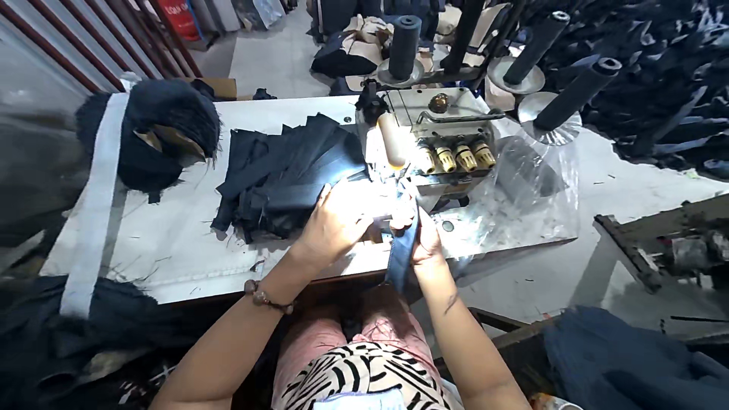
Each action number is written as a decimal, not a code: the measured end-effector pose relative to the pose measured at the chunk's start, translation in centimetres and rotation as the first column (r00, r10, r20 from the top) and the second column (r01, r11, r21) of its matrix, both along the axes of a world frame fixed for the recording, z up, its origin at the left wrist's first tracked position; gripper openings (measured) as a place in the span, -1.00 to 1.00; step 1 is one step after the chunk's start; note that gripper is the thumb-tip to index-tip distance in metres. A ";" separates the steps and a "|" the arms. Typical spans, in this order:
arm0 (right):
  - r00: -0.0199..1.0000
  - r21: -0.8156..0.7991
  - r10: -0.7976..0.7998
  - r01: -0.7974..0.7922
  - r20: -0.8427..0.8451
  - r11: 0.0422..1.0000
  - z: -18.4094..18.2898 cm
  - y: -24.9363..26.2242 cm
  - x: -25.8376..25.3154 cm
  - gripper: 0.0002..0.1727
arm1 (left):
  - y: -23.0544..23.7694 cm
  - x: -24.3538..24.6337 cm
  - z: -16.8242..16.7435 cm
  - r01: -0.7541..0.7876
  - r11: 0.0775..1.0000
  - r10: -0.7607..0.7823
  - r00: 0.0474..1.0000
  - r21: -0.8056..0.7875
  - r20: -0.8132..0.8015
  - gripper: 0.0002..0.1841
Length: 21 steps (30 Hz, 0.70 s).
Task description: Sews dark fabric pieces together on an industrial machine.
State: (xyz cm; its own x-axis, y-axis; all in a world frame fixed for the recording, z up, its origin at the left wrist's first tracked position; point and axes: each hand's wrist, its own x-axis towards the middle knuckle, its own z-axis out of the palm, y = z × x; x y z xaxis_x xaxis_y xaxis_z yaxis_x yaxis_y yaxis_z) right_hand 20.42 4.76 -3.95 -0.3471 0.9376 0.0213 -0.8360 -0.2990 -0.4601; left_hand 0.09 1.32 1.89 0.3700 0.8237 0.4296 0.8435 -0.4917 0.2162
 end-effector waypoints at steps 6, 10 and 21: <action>0.864 0.206 0.061 -0.187 0.499 0.961 1.5 -2.3 0.2 -0.81 | -0.9 0.4 1.8 -0.003 0.988 0.031 0.984 -0.156 0.176 -0.36; 0.856 0.431 0.304 -0.482 0.418 0.763 2.9 -4.6 1.0 -0.84 | -4.9 1.6 4.2 0.074 0.995 -0.034 0.894 -0.071 0.446 -0.73; 0.970 0.072 0.191 -0.203 0.150 0.976 -1.1 -1.0 1.4 -0.74 | -2.0 -2.4 0.8 -0.010 0.985 -0.002 0.998 0.170 0.069 -0.72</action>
